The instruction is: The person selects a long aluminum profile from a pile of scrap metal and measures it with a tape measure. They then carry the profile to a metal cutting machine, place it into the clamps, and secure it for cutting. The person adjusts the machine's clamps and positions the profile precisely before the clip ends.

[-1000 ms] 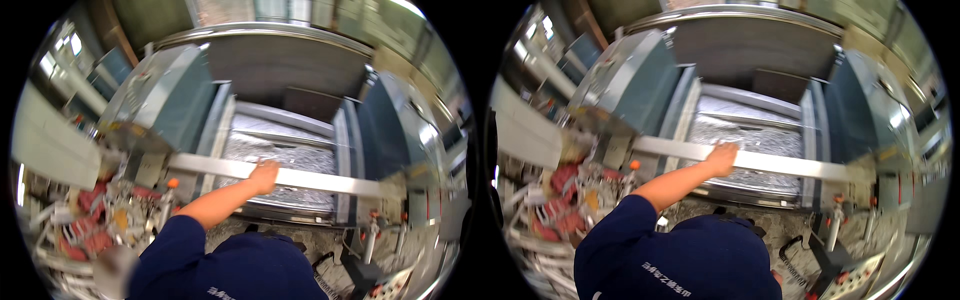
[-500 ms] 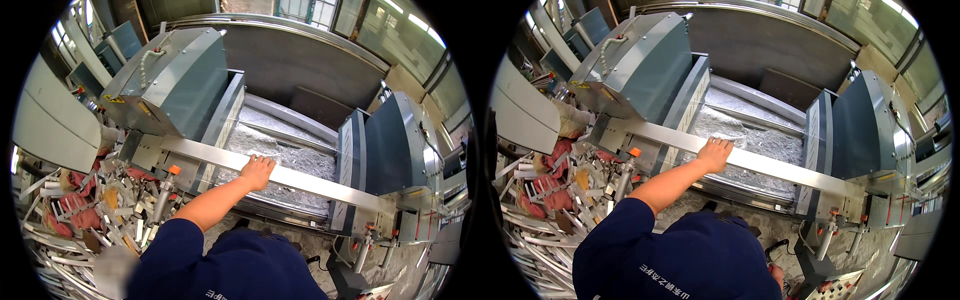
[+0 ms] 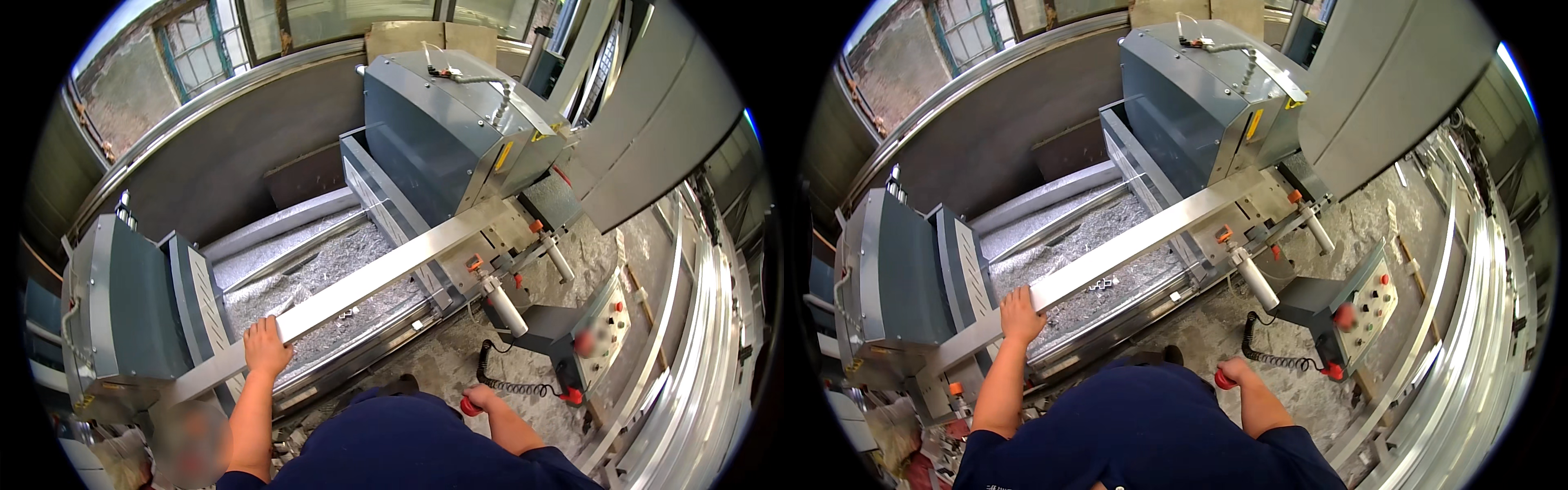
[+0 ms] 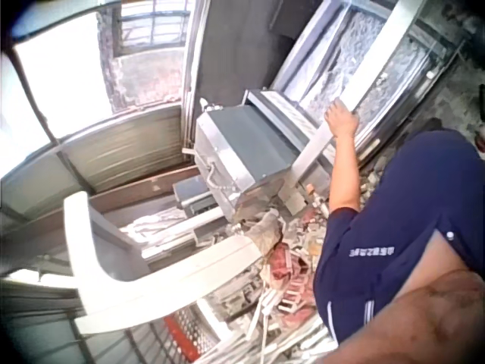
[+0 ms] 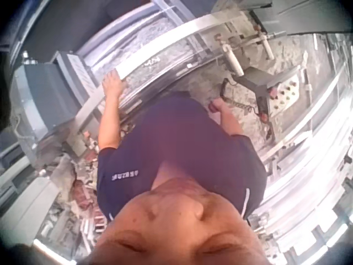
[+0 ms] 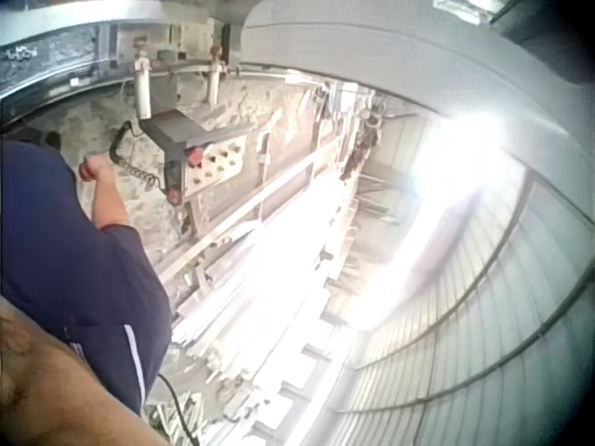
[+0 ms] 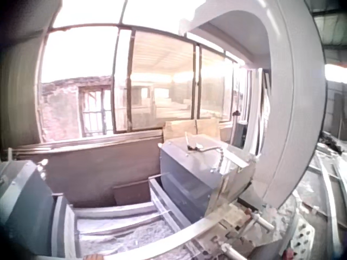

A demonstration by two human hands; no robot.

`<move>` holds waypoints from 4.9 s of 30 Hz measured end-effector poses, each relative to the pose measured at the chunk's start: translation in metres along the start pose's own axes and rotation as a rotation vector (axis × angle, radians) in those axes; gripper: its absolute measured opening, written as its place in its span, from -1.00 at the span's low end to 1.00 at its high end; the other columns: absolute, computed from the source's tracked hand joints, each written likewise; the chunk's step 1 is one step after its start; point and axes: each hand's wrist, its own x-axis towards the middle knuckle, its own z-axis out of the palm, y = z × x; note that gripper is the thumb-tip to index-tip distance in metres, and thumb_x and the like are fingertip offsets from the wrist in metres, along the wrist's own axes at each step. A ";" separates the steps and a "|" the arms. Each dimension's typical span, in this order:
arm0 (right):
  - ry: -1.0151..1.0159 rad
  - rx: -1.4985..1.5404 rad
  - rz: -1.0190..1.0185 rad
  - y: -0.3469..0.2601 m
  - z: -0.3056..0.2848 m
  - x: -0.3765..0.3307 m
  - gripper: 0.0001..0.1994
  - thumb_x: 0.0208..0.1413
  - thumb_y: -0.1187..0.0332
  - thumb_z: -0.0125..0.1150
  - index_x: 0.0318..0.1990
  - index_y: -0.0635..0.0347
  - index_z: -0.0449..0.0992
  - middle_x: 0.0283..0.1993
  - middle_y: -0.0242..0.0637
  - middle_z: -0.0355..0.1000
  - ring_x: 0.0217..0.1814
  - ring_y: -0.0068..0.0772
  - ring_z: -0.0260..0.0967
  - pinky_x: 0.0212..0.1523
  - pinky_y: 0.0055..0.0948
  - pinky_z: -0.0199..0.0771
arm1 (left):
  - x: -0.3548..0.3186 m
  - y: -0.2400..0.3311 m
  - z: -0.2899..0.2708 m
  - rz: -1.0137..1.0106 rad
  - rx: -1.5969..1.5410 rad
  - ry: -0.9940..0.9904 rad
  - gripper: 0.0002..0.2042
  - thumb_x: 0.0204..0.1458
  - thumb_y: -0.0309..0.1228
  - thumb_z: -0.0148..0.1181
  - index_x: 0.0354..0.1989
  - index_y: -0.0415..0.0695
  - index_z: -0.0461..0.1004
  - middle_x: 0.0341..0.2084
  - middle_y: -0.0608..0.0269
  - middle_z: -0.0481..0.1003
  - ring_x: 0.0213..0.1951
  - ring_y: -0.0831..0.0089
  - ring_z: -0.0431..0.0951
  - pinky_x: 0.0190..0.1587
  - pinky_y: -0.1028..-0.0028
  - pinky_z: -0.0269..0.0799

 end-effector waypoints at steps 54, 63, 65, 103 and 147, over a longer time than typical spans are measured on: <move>0.338 0.503 -0.152 -0.072 -0.222 -0.064 -0.61 0.21 0.12 0.14 -0.11 0.35 0.55 -0.34 -0.14 0.56 -0.32 -0.29 0.51 -0.24 -0.32 0.49 | -0.024 0.228 0.039 -0.414 -1.980 -1.110 -0.59 0.16 -0.38 0.12 0.19 -0.15 0.32 -0.18 0.12 0.49 -0.17 0.28 0.54 -0.26 0.28 0.54; 0.282 0.029 -0.683 -0.120 -0.238 0.086 -0.51 0.21 0.04 0.12 -0.01 0.38 0.45 -0.08 0.20 0.47 -0.05 0.20 0.45 -0.01 -0.14 0.43 | -0.001 0.363 0.000 -0.082 -1.603 -1.033 -0.55 0.22 -0.14 0.14 0.17 -0.15 0.38 -0.41 0.41 0.40 -0.50 0.65 0.31 -0.47 0.58 0.29; 0.070 -0.003 -0.704 -0.126 -0.235 0.094 -0.60 0.24 0.08 0.04 -0.16 0.33 0.48 -0.21 0.22 0.49 -0.08 0.21 0.46 -0.09 -0.08 0.42 | -0.004 0.394 0.012 -0.105 -1.582 -0.984 -0.56 0.23 -0.11 0.14 0.13 -0.18 0.40 -0.49 0.44 0.35 -0.57 0.68 0.23 -0.53 0.58 0.21; 0.119 -0.521 -0.972 -0.173 -0.281 0.005 -0.76 0.14 0.28 0.18 -0.17 0.25 0.60 -0.34 0.03 0.54 -0.27 0.08 0.51 -0.21 -0.13 0.48 | -0.044 0.438 0.040 -0.265 -1.799 -0.778 -0.59 0.16 -0.11 0.25 0.02 -0.15 0.49 -0.48 0.44 0.42 -0.55 0.70 0.31 -0.55 0.62 0.19; -0.147 -0.394 -1.002 -0.151 -0.272 0.030 -0.69 0.03 0.26 0.21 -0.06 0.13 0.58 -0.17 -0.02 0.56 -0.17 0.03 0.53 -0.12 -0.18 0.51 | -0.025 0.467 0.005 -0.306 -1.685 -0.783 -0.58 0.11 -0.06 0.28 -0.19 -0.25 0.57 -0.57 0.35 0.44 -0.56 0.63 0.32 -0.52 0.55 0.20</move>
